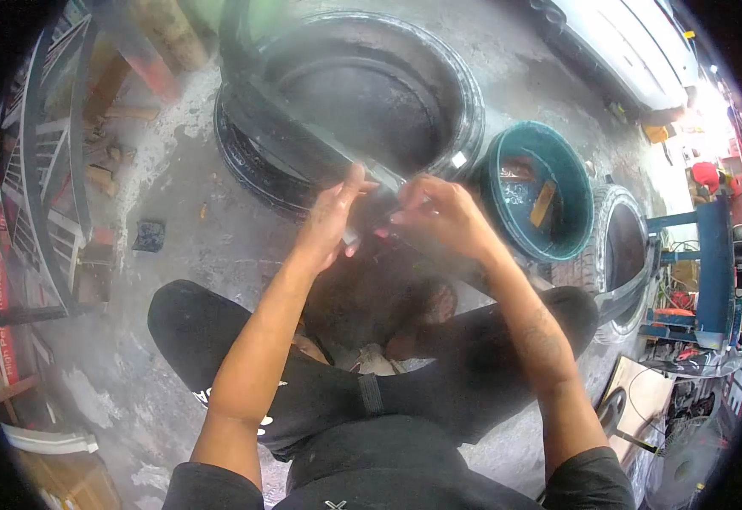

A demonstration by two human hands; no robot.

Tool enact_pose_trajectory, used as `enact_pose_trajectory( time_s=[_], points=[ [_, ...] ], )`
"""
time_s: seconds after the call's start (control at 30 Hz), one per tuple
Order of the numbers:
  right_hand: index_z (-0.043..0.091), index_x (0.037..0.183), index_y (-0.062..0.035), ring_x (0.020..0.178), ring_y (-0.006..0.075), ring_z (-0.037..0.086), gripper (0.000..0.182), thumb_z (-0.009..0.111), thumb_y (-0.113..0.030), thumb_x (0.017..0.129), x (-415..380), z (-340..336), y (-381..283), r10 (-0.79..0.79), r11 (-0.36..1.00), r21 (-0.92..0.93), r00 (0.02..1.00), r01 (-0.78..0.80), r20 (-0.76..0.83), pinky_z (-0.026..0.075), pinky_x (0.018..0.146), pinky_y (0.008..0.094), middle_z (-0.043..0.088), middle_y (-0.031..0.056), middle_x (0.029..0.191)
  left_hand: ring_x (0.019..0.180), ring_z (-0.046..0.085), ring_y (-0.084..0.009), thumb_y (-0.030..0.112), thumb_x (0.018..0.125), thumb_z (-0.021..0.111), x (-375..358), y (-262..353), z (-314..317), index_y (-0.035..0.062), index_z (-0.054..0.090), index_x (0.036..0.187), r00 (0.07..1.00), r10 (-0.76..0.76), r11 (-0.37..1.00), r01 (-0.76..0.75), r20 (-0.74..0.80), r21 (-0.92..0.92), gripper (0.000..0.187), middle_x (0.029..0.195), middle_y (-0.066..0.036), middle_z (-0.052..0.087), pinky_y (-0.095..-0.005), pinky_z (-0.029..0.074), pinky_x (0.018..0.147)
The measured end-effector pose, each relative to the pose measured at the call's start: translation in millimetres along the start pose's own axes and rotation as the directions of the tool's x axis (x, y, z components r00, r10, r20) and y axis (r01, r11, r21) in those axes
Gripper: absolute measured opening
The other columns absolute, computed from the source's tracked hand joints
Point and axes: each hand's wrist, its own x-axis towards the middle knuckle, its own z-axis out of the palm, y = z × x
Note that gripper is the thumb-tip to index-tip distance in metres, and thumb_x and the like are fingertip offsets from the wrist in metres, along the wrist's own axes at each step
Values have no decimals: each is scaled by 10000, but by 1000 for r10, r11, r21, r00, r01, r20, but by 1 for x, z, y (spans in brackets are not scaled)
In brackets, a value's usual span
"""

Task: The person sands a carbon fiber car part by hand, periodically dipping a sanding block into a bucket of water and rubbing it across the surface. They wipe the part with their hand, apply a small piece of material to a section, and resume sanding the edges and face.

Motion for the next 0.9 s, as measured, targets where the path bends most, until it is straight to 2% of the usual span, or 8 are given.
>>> enact_pose_trajectory(
  time_s=[0.1,0.27,0.33,0.47,0.53,0.6,0.73,0.9],
  points=[
    [628,866,-17,1031,145,694,239,838,-120,911,3,-12,-4,-23,984,177,997,10,68,578,916,307,738,122,1232,639,748,-201,736,1040,484,-4,9,-14,-81,629,1314,998,29,986,-19,-56,166,874,1008,-172,752,-242,388,336],
    [606,911,-109,863,30,606,197,801,-84,932,4,-28,4,114,885,442,988,-147,102,483,749,228,596,-64,919,636,737,-199,690,1069,474,1,8,-20,-73,631,1297,996,44,976,-26,-82,217,812,970,-164,753,-263,493,418],
    [617,947,-102,853,40,614,179,794,-79,928,2,-22,0,76,792,596,990,-130,116,479,781,222,639,-52,947,739,737,-189,663,1074,500,5,1,-19,-84,647,1275,991,119,989,-113,-65,93,788,1055,-148,740,-276,530,523],
    [675,1063,-78,909,53,619,228,834,-150,917,1,-23,-7,80,906,389,969,-168,232,483,791,243,701,-16,1027,1055,684,-155,481,1076,639,-1,-2,-1,6,636,1342,986,149,972,-132,76,-193,544,1187,-90,708,-320,570,880],
    [689,1090,-72,927,67,625,263,854,-170,911,1,-18,-6,84,892,424,979,-157,185,482,785,253,707,-5,1028,1124,657,-154,282,1035,738,-4,4,-3,26,624,1355,974,150,986,-135,168,-98,425,1256,-77,686,-347,527,1002],
    [685,1106,-66,928,90,633,275,861,-148,910,-2,-15,-8,295,840,464,954,-282,46,463,759,242,715,18,1053,1122,657,-158,170,993,775,-4,7,-3,38,624,1337,964,253,967,-249,84,-50,399,1251,-67,683,-342,526,990],
    [648,1156,-28,1026,141,683,311,843,-96,922,-8,-1,-2,338,510,783,920,-357,200,620,832,355,714,40,1107,1121,630,-149,127,968,799,-5,7,-4,53,625,1305,952,303,951,-306,-53,-54,387,1205,-41,673,-340,511,994],
    [628,1174,-10,919,132,709,315,802,7,911,6,-10,6,121,917,389,991,-92,-50,658,741,318,732,51,1015,1107,621,-142,104,950,819,-7,7,-6,54,630,1293,957,273,957,-281,-99,-74,395,1196,-30,660,-338,505,988]
  ],
)
